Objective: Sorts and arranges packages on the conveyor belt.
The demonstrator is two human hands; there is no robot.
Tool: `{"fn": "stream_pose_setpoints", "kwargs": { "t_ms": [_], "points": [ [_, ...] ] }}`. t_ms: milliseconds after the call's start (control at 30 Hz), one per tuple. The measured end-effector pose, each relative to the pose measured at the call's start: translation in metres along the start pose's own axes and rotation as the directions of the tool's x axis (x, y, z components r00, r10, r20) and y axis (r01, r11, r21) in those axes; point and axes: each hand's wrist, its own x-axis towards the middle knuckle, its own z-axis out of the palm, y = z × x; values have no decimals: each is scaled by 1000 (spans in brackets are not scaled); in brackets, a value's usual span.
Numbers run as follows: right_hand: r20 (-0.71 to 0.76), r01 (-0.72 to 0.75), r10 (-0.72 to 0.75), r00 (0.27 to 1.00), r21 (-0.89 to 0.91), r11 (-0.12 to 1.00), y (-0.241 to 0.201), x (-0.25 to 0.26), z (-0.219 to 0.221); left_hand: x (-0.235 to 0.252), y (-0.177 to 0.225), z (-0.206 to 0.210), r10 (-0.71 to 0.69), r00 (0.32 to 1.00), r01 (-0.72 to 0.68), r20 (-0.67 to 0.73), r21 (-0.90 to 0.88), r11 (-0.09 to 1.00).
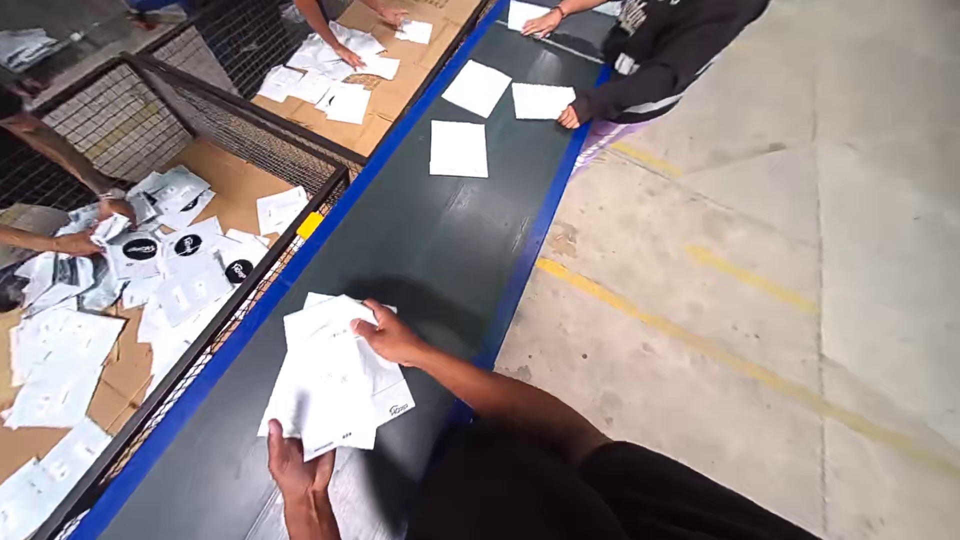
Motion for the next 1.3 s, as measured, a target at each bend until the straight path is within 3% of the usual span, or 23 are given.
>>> {"fn": "stream_pose_setpoints", "kwargs": {
  "t_ms": [100,200,300,333,400,467,533,600,700,767,833,900,967,1067,1167,1233,1300],
  "points": [
    [100,-63,58,993,46,997,14,9,12,6,13,-7,5,978,69,-207,351,934],
    [130,-56,49,990,52,997,9,28,-5,43,58,-5,160,975,-59,-151,524,849],
    [-65,129,-155,986,-303,944,23,68,-59,106,115,3,332,937,-234,-113,503,832],
    [-130,140,-218,967,-445,885,28,85,-88,132,131,6,335,937,-254,-104,458,852],
    [-237,23,-257,937,-692,722,37,114,-147,171,146,5,243,955,-164,-169,381,910],
    [-304,-147,-208,930,-824,547,53,133,-198,187,131,2,182,936,-31,-300,445,895],
    [-310,-240,-105,945,-875,419,70,141,-229,183,87,9,153,960,2,-235,551,835],
    [-244,-188,-148,958,-931,313,92,129,-229,154,30,27,67,987,29,-143,585,810],
    [-69,0,-330,942,-979,206,108,94,-188,107,-48,48,-131,983,178,-131,475,861],
    [21,126,-346,938,-951,283,104,56,-144,83,-81,52,-256,956,292,-144,377,879],
    [129,284,-349,928,-851,441,93,4,-86,70,-93,51,-300,944,329,-137,322,888],
    [280,436,-338,898,-664,608,87,-46,-38,64,-87,47,-202,964,254,-173,378,890],
    [372,493,-336,866,-514,702,77,-64,-20,72,-59,33,-36,980,131,-197,499,857],
    [179,365,-323,929,-584,725,50,-17,-49,103,14,12,149,972,-51,-182,457,888],
    [-108,143,-344,933,-765,628,58,86,-114,132,75,-3,105,979,-35,-175,360,932],
    [-174,13,-319,932,-862,507,76,152,-166,144,70,4,41,985,34,-167,425,905],
    [-144,-4,-302,942,-907,421,99,182,-187,138,36,20,-26,988,99,-149,509,855]
  ]
}}
